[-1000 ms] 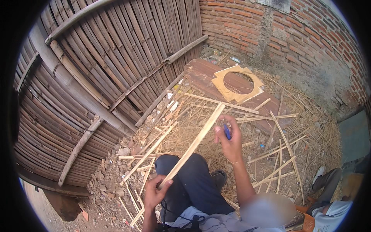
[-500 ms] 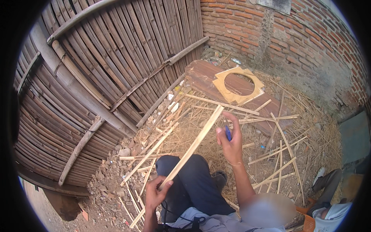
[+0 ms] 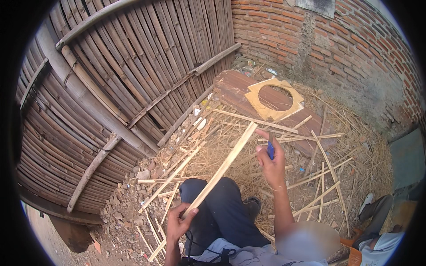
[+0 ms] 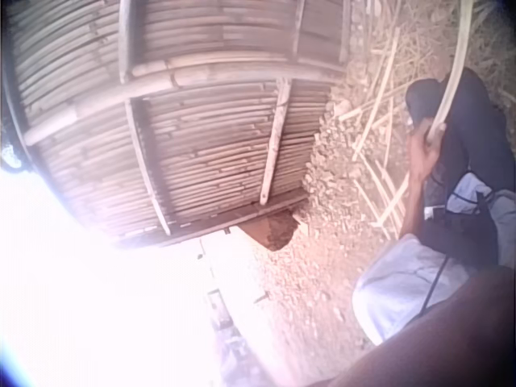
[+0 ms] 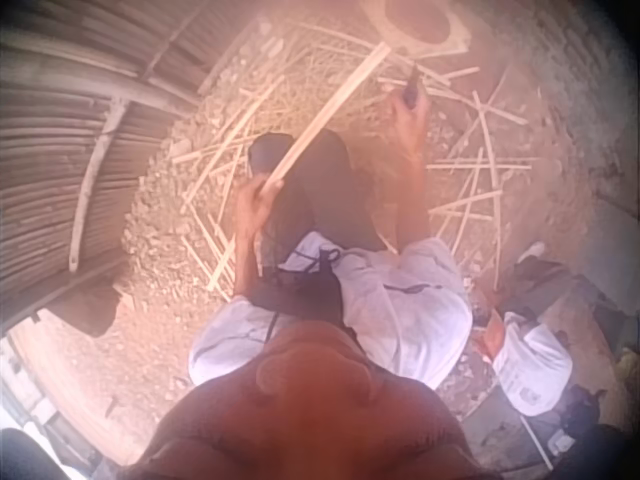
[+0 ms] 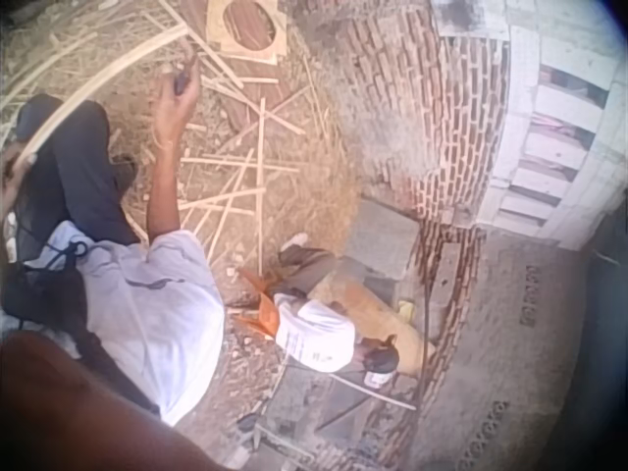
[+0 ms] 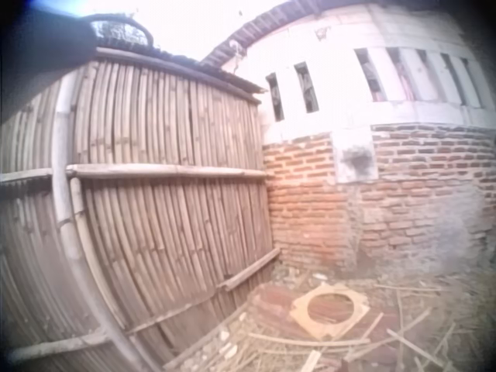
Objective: The person sits on the ground and uses a blue utility knife to shave thin strips off a long, thin piece of wood. They hold the wood in their left hand and scrape the blade along its length repeatedly, creating wood shavings that fall onto the ground.
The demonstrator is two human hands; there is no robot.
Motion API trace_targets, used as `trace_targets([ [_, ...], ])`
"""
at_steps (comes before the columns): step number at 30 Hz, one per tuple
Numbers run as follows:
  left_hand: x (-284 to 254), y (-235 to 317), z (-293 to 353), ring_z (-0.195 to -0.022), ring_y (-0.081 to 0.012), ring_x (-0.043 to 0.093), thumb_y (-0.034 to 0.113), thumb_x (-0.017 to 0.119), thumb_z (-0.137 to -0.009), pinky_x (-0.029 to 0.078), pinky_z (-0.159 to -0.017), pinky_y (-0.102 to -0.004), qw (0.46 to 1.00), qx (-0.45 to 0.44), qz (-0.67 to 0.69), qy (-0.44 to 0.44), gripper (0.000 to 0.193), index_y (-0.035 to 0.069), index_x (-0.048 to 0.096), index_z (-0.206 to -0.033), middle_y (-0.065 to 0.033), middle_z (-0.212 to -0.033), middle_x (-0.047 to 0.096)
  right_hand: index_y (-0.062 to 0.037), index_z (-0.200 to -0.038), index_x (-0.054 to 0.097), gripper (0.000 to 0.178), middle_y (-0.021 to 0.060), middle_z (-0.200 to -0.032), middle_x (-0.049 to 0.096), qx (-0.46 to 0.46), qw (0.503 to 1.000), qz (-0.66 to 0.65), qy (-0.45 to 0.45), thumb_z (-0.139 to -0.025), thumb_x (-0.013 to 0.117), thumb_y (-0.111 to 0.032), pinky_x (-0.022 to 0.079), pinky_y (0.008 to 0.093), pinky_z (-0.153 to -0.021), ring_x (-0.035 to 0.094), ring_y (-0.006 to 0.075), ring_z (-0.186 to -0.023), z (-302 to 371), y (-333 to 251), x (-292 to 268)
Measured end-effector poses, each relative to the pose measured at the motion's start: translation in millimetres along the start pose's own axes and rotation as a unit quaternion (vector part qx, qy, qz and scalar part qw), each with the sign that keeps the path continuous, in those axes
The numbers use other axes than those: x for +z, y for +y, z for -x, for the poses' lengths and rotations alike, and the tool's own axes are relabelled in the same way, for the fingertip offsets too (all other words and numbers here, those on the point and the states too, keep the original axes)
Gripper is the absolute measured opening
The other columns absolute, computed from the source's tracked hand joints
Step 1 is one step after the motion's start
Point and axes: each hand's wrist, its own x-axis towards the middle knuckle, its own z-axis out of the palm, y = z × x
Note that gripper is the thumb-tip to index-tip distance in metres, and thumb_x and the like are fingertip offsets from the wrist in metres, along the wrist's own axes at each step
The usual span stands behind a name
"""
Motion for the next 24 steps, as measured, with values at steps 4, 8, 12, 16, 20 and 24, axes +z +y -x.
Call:
trace_targets([
  [4, -3, 0, 0, -0.059, -0.0076, 0.051, 0.018, 0.082, -0.098, 0.038, -0.055, -0.0277, 1.000, 0.003, -0.011, 0.003, 0.016, 0.002, 0.079, -0.097, -0.0013, -0.068, 0.064, -0.0085, -0.149, 0.066, 0.050, -0.0082, -0.066, 0.045, 0.009, 1.000, 0.017, -0.022, -0.101, 0.060, 0.002, 0.033, 0.0238, -0.053, 0.040, 0.0029, -0.057, -2, -1, -10],
  [8, -5, 1, -1, -0.058, -0.0122, 0.055, 0.017, 0.081, -0.098, 0.041, -0.055, -0.0312, 0.999, 0.025, -0.024, 0.017, 0.016, 0.001, 0.078, -0.098, -0.0069, -0.069, 0.065, -0.0116, -0.151, 0.065, 0.053, -0.0072, -0.068, 0.048, 0.001, 0.995, 0.074, -0.063, -0.100, 0.060, 0.002, 0.034, 0.0248, -0.054, 0.039, 0.0036, -0.057, -4, -11, -17],
  [12, -11, 5, -2, -0.062, -0.0159, 0.060, 0.018, 0.082, -0.097, 0.045, -0.058, -0.0328, 0.998, 0.023, -0.044, 0.025, 0.017, 0.001, 0.078, -0.099, -0.0091, -0.073, 0.068, -0.0152, -0.152, 0.066, 0.056, -0.0055, -0.071, 0.051, -0.020, 0.984, 0.151, -0.092, -0.099, 0.060, 0.003, 0.034, 0.0262, -0.056, 0.038, 0.0048, -0.058, -8, -10, -26],
  [16, -14, -3, -4, -0.066, -0.0218, 0.066, 0.018, 0.083, -0.096, 0.049, -0.062, -0.0355, 0.996, 0.049, -0.061, 0.044, 0.018, 0.000, 0.079, -0.099, -0.0128, -0.079, 0.073, -0.0172, -0.152, 0.066, 0.059, -0.0048, -0.069, 0.050, -0.039, 0.978, 0.188, -0.086, -0.097, 0.060, 0.004, 0.034, 0.0270, -0.058, 0.038, 0.0054, -0.060, -12, 0, -40],
  [20, -16, -8, -3, -0.069, -0.0254, 0.070, 0.017, 0.084, -0.094, 0.052, -0.064, -0.0362, 0.995, 0.047, -0.077, 0.039, 0.017, 0.000, 0.080, -0.098, -0.0143, -0.083, 0.075, -0.0171, -0.151, 0.067, 0.058, -0.0058, -0.066, 0.044, -0.026, 0.979, 0.193, -0.058, -0.097, 0.059, 0.004, 0.032, 0.0270, -0.058, 0.037, 0.0054, -0.060, -13, -2, -52],
  [24, -22, -6, -3, -0.070, -0.0189, 0.071, 0.012, 0.087, -0.091, 0.053, -0.066, -0.0328, 0.995, 0.044, -0.081, 0.041, 0.015, -0.001, 0.081, -0.095, -0.0117, -0.084, 0.078, -0.0168, -0.150, 0.067, 0.057, -0.0065, -0.065, 0.041, -0.014, 0.979, 0.197, -0.058, -0.097, 0.060, 0.003, 0.031, 0.0272, -0.057, 0.036, 0.0056, -0.059, -12, -7, -58],
])
